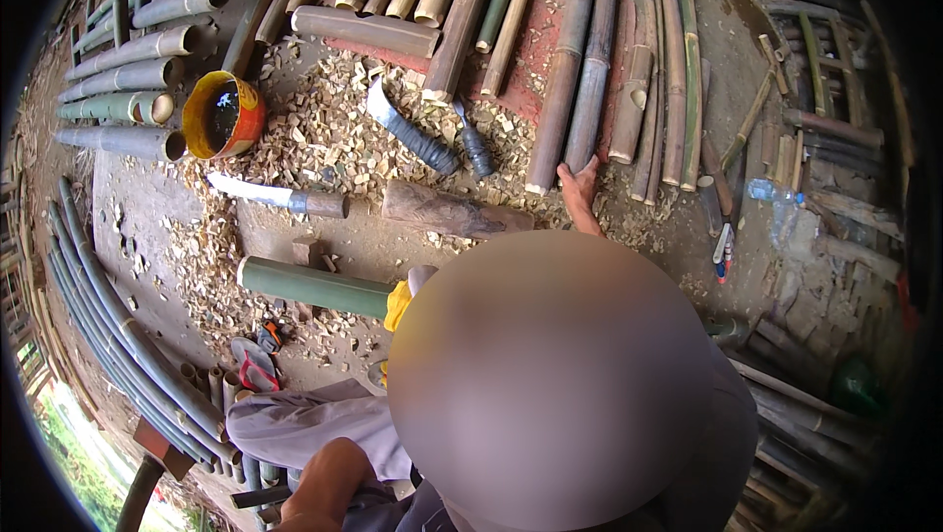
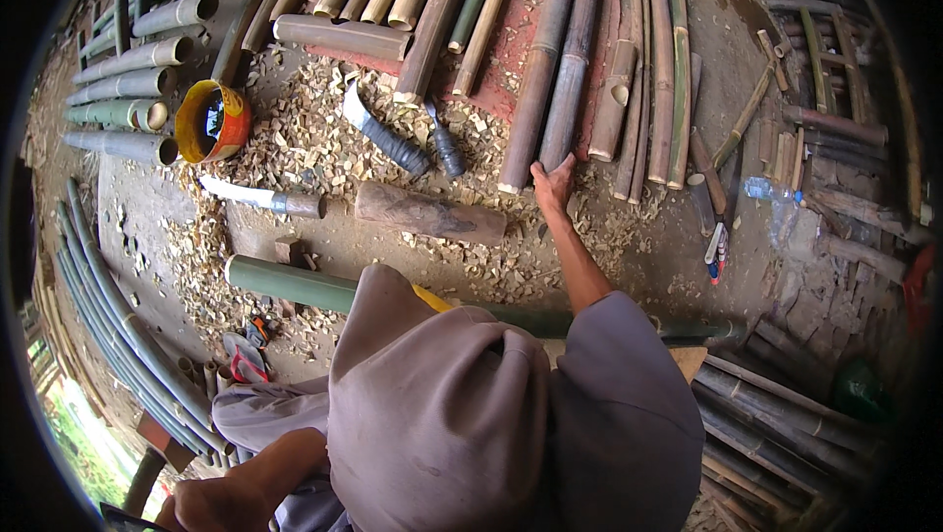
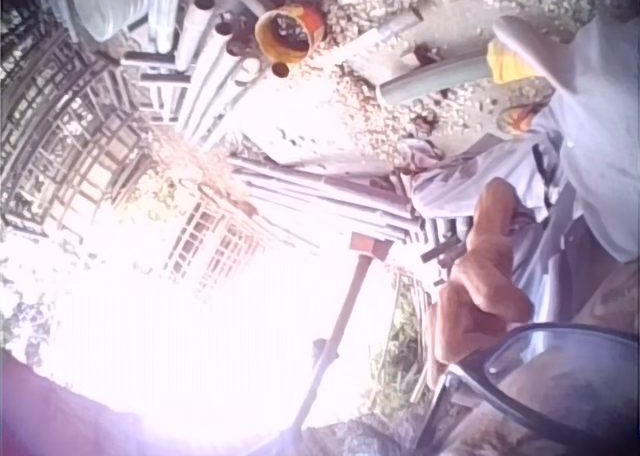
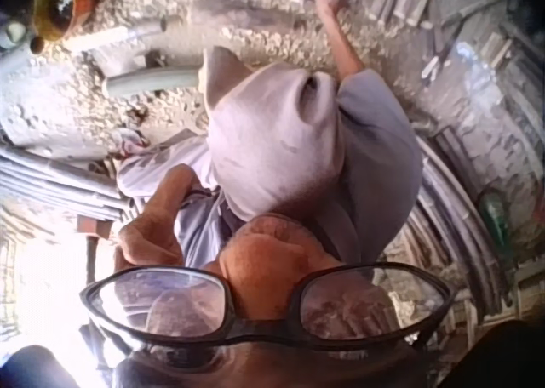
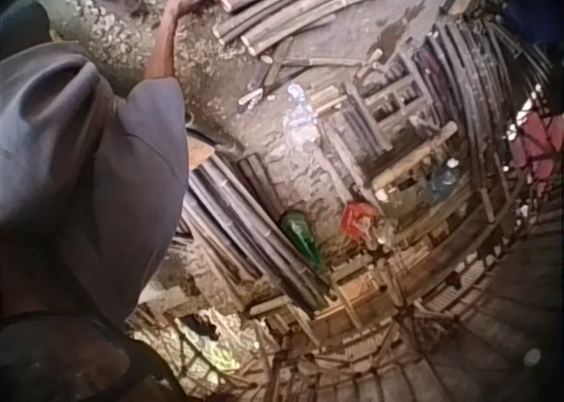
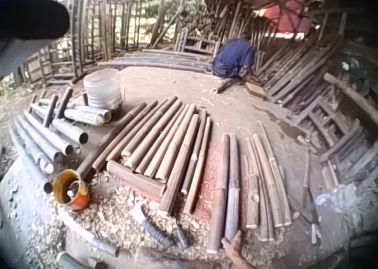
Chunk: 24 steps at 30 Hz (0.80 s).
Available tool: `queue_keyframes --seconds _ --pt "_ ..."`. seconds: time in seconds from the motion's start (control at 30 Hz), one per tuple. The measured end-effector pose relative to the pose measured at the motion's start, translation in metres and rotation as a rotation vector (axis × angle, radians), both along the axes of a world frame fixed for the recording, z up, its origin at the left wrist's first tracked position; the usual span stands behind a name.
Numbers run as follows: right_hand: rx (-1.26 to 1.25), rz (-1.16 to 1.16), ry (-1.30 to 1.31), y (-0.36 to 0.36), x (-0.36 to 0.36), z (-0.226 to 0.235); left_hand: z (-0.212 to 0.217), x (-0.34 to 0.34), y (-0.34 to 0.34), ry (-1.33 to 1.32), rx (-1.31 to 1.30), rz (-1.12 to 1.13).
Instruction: The person carves a hole into a bamboo stalk using a knife and a wooden mallet, then smooths the edges of the hole with a smaller hand-held blade.
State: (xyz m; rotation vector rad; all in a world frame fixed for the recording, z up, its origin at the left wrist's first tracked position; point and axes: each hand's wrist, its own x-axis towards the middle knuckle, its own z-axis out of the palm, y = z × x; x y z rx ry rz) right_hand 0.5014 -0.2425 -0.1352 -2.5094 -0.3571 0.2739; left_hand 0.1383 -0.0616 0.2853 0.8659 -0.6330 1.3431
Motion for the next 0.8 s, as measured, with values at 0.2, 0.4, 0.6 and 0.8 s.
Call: queue_keyframes --seconds 0.2,0.4,0.6,0.8 --pt "0.068 -0.017 0.090 -0.001 0.000 0.005 0.010 -0.009 0.006 0.280 0.086 0.012" --pt "0.056 -0.027 0.027 -0.014 0.007 -0.008 -0.004 0.009 0.010 0.195 0.024 0.095" --pt "0.114 -0.005 0.147 0.008 -0.008 0.009 -0.017 0.014 0.011 0.403 0.001 0.327" --pt "0.068 -0.029 0.056 -0.012 0.004 0.006 -0.086 0.021 0.027 1.032 -0.366 0.602"
